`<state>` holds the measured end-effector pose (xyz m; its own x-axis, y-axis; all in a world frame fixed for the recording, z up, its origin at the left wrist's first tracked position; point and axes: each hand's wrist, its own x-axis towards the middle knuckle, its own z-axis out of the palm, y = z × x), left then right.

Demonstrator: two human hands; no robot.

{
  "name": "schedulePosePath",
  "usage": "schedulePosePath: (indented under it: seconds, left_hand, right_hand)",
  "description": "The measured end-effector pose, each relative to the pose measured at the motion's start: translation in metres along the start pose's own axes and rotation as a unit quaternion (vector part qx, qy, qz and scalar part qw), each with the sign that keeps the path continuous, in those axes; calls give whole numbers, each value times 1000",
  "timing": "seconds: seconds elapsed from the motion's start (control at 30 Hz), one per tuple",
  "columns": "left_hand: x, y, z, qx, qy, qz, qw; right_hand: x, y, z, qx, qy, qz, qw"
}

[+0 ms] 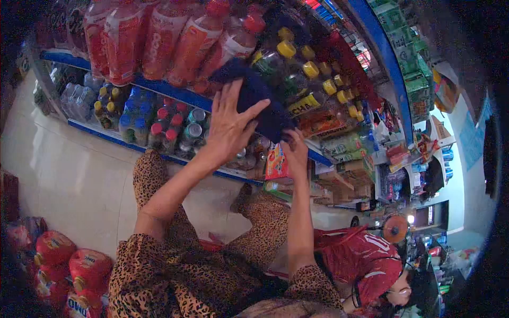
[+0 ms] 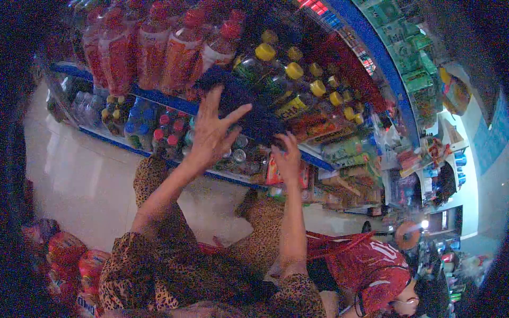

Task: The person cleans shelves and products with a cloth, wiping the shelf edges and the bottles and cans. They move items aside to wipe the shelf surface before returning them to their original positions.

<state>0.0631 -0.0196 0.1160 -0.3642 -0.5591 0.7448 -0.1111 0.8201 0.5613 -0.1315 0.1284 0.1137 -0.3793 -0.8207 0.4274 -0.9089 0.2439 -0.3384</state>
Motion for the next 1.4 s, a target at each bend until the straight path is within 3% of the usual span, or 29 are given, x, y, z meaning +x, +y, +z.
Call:
schedulePosePath:
  seconds: [0.1,0.2,0.3,0.4,0.5,0.7,1.4]
  left_hand:
    - [0,-3,7,8,4,0,1000]
    - [-1,-7,8,17,-14,-8,1000]
    - [-2,-9,8,6,-27,-8,1000]
    - [-1,-10,11,3,-24,-11,1000]
    - [-1,-8,9,1,-29,-22,999]
    - [-2,-13,14,-8,17,-3,1000]
    - [-1,-11,8,-17,-5,-10,1000]
  right_hand:
    - [-2,-19,-9,59,-15,52,997]
    - [3,-86,-45,123,50,68,989]
    - [-3,-133,-89,14,209,-219,953]
    - [-14,-183,-123,156,85,-381,907]
    - [-16,-222,-126,270,-75,-443,852]
    - [-13,-237,-123,339,-161,-442,814]
    - [-21,-237,-136,402,-204,-407,794]
